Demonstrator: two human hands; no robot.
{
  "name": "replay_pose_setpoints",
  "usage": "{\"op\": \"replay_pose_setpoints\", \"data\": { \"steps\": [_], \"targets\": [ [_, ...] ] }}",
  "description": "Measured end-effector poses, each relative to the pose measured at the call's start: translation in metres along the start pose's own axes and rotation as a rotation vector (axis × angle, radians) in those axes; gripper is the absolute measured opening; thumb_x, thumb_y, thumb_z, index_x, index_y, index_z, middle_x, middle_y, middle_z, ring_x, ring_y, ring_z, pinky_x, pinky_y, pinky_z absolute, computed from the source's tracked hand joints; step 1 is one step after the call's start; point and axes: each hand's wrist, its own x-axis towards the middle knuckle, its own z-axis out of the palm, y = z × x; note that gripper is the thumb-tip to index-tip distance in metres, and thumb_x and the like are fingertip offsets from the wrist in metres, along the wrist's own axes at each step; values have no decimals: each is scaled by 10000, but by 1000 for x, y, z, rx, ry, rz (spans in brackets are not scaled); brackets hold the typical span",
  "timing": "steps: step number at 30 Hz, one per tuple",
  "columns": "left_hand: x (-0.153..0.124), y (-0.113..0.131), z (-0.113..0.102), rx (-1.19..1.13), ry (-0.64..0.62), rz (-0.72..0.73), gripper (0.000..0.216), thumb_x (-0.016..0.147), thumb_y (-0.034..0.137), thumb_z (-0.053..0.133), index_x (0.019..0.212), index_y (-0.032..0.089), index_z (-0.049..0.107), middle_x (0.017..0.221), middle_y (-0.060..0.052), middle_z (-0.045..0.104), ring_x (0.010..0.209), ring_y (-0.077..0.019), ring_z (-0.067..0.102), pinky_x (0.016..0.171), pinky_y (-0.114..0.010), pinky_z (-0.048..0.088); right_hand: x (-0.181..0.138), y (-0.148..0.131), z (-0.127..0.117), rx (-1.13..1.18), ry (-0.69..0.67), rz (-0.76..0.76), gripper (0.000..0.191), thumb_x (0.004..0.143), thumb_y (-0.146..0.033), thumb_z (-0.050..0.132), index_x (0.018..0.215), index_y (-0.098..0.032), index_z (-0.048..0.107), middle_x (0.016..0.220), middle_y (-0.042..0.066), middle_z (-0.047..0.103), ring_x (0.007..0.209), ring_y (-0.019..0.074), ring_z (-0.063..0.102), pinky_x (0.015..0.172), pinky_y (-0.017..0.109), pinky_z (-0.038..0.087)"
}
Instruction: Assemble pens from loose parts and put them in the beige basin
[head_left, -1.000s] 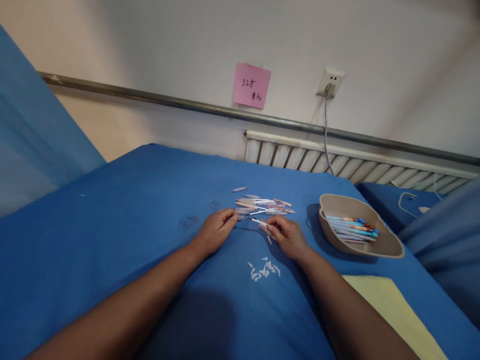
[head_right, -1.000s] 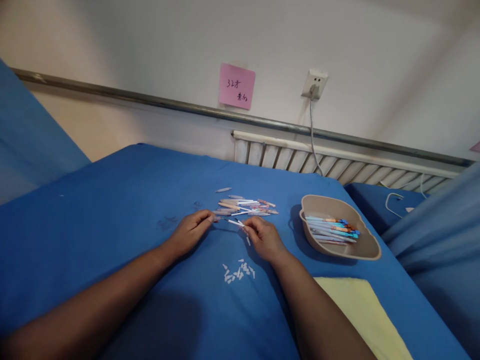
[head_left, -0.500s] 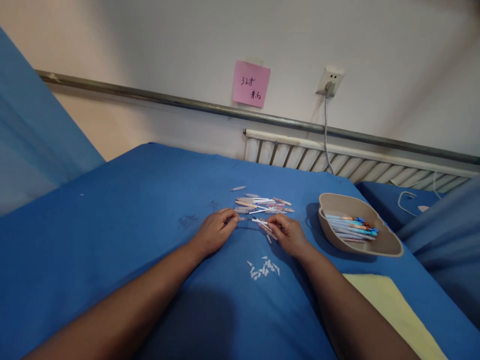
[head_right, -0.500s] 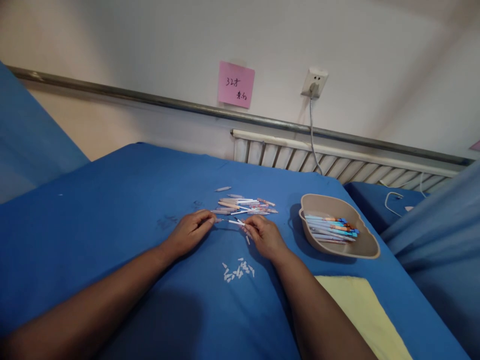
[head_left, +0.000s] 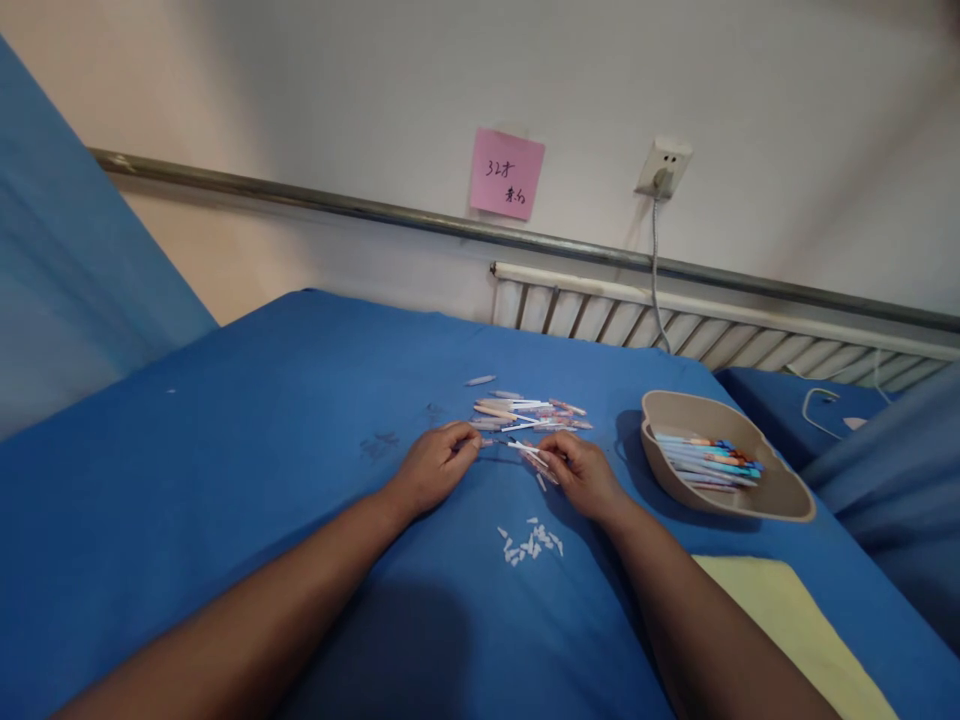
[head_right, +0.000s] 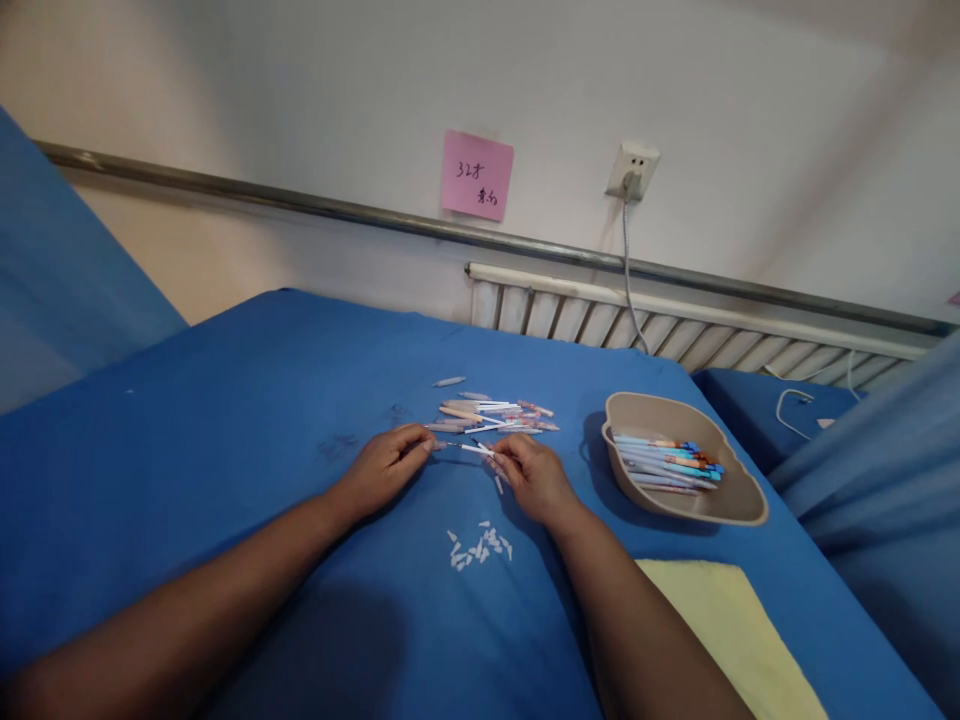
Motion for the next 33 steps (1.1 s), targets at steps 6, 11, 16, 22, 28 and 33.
{"op": "replay_pose_setpoints", "data": {
  "steps": [6,11,16,22,28,33],
  "targets": [
    [0,-2,1,-2,17,12,269,871,309,388,791,180,611,779,-18,605,741,-168,545,677,-254,383,0,0,0,-4,-11,-11,144,868,-245,462,866,-205,601,799,30,609,745,154,564,675,251,414],
    [0,-2,1,20,6,3,269,872,313,394,788,176,609,766,-18,603,733,-168,550,663,-253,382,0,0,0,-22,-26,-6,147,868,-242,459,885,-210,601,822,33,614,760,155,567,691,258,419],
    [-1,-2,1,17,10,10,258,868,319,411,812,181,622,810,-21,620,767,-171,563,688,-254,389,0,0,-2,-28,10,-35,148,869,-238,467,889,-213,611,829,32,612,790,160,567,716,263,419],
    [0,-3,3,-92,-31,0,255,851,334,447,849,178,648,848,-24,637,800,-174,574,719,-258,409,1,2,-5,-3,24,-50,144,864,-222,478,873,-211,621,817,30,613,794,162,565,719,269,417],
    [0,-1,5,-215,-58,-40,259,829,367,486,850,173,655,813,-13,638,775,-168,560,708,-257,414,0,1,-2,52,25,-14,149,857,-253,496,859,-211,638,800,26,605,763,154,563,697,262,418],
    [-2,0,10,-385,-156,-116,267,801,398,545,865,158,644,735,4,606,683,-138,530,631,-231,396,0,-4,3,210,26,86,165,847,-308,505,824,-208,634,760,10,600,700,138,561,625,235,428]
  ]
}}
